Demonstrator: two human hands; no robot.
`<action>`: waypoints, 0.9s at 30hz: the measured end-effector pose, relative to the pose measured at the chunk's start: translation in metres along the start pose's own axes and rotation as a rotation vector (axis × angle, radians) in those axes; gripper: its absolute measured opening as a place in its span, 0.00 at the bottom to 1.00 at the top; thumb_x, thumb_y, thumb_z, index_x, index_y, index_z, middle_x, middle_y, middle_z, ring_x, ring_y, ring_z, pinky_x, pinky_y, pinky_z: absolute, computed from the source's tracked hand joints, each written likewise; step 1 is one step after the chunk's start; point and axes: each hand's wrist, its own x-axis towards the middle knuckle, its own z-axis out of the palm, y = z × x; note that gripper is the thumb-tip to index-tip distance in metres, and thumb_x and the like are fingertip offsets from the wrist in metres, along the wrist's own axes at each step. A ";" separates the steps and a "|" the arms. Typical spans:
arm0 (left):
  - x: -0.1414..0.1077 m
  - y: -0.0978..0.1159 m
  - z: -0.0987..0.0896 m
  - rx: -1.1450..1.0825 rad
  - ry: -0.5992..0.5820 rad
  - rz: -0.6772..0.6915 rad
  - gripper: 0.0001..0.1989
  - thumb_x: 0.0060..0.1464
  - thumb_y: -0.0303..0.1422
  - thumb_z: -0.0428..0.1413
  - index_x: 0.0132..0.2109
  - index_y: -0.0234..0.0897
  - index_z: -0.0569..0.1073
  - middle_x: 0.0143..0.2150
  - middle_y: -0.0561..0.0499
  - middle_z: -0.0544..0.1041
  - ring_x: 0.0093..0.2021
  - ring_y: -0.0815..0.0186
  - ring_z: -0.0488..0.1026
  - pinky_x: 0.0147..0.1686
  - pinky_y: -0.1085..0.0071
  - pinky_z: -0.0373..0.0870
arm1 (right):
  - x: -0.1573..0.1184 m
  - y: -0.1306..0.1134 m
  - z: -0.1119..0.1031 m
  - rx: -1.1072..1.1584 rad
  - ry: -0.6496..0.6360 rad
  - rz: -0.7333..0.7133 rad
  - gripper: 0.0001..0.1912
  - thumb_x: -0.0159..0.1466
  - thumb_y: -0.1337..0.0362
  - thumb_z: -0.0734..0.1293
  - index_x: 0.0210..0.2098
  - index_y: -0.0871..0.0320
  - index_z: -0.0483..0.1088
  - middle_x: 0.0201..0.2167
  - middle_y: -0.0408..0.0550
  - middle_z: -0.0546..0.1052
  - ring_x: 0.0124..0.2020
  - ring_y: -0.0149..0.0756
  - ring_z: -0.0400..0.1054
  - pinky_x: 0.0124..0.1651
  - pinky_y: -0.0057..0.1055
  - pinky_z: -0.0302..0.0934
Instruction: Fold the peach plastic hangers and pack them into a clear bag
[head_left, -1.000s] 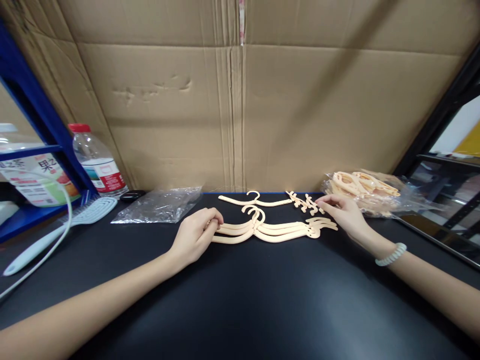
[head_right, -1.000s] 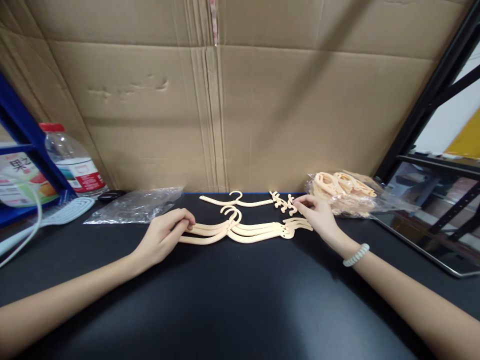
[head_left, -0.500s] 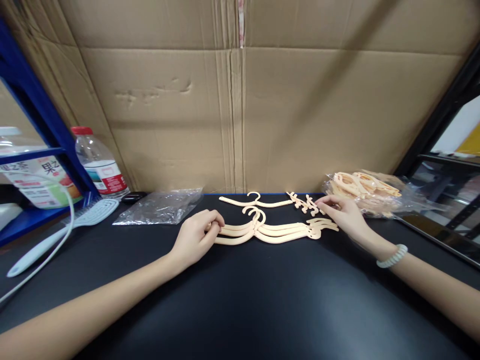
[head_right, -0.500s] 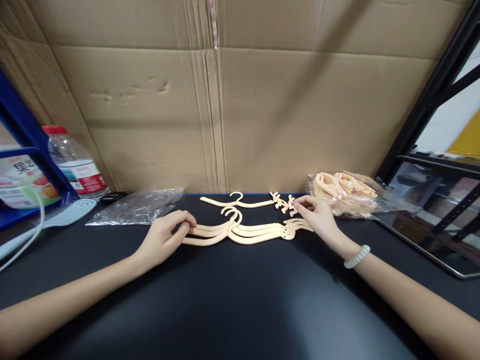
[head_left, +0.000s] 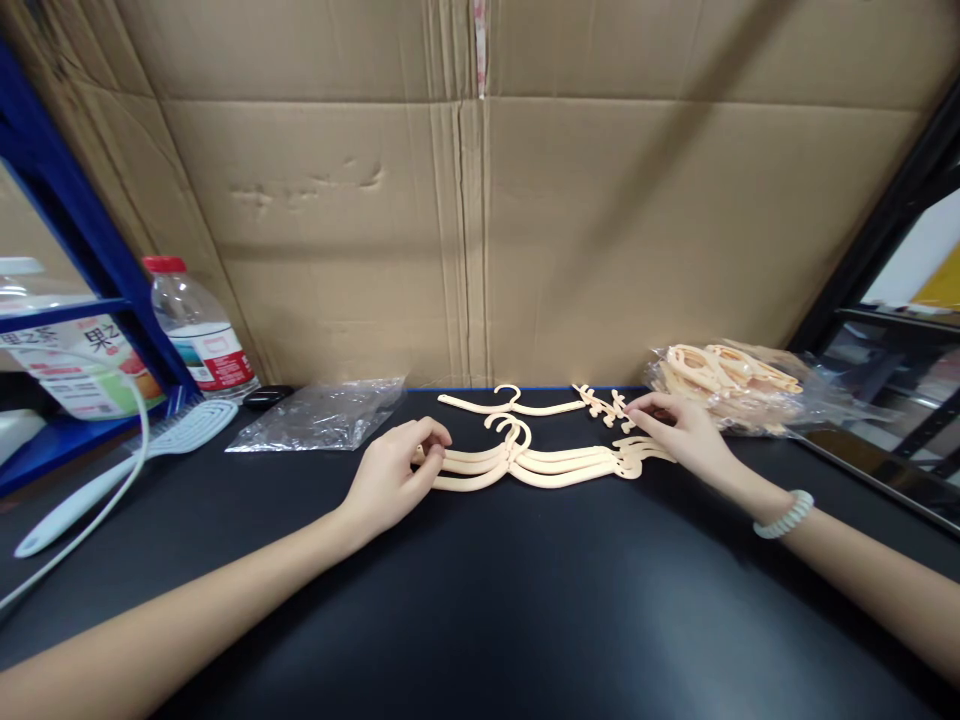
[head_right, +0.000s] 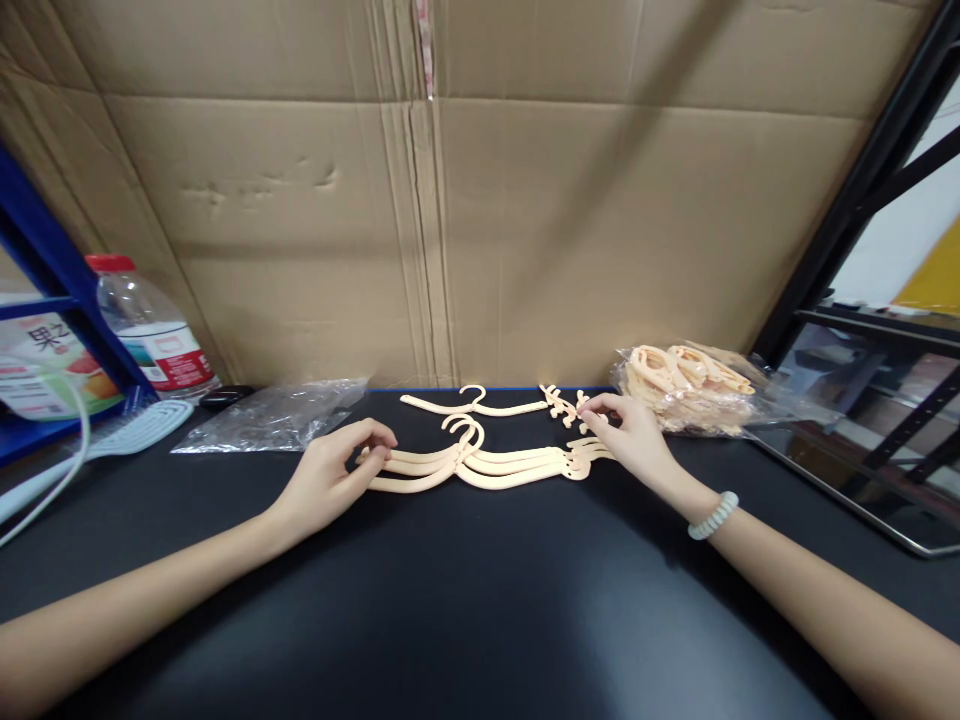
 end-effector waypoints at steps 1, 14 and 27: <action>0.000 0.000 0.000 0.001 -0.001 -0.002 0.05 0.56 0.28 0.48 0.37 0.38 0.69 0.31 0.53 0.72 0.32 0.66 0.69 0.34 0.70 0.64 | 0.000 0.001 0.000 -0.008 -0.002 -0.015 0.14 0.59 0.55 0.63 0.31 0.58 0.74 0.34 0.51 0.79 0.36 0.44 0.72 0.41 0.40 0.64; 0.026 -0.003 -0.008 0.108 -0.078 0.080 0.10 0.54 0.30 0.48 0.44 0.36 0.68 0.43 0.46 0.75 0.43 0.60 0.73 0.44 0.62 0.70 | 0.023 0.009 -0.025 -0.392 -0.098 -0.169 0.12 0.64 0.66 0.60 0.42 0.60 0.74 0.39 0.51 0.80 0.38 0.40 0.75 0.42 0.34 0.67; 0.076 -0.028 0.016 0.293 -0.301 0.120 0.17 0.53 0.24 0.48 0.50 0.32 0.71 0.50 0.41 0.76 0.51 0.57 0.73 0.52 0.62 0.68 | 0.025 0.018 -0.016 -0.655 -0.337 -0.095 0.12 0.63 0.68 0.61 0.41 0.64 0.75 0.36 0.57 0.80 0.38 0.44 0.75 0.42 0.32 0.65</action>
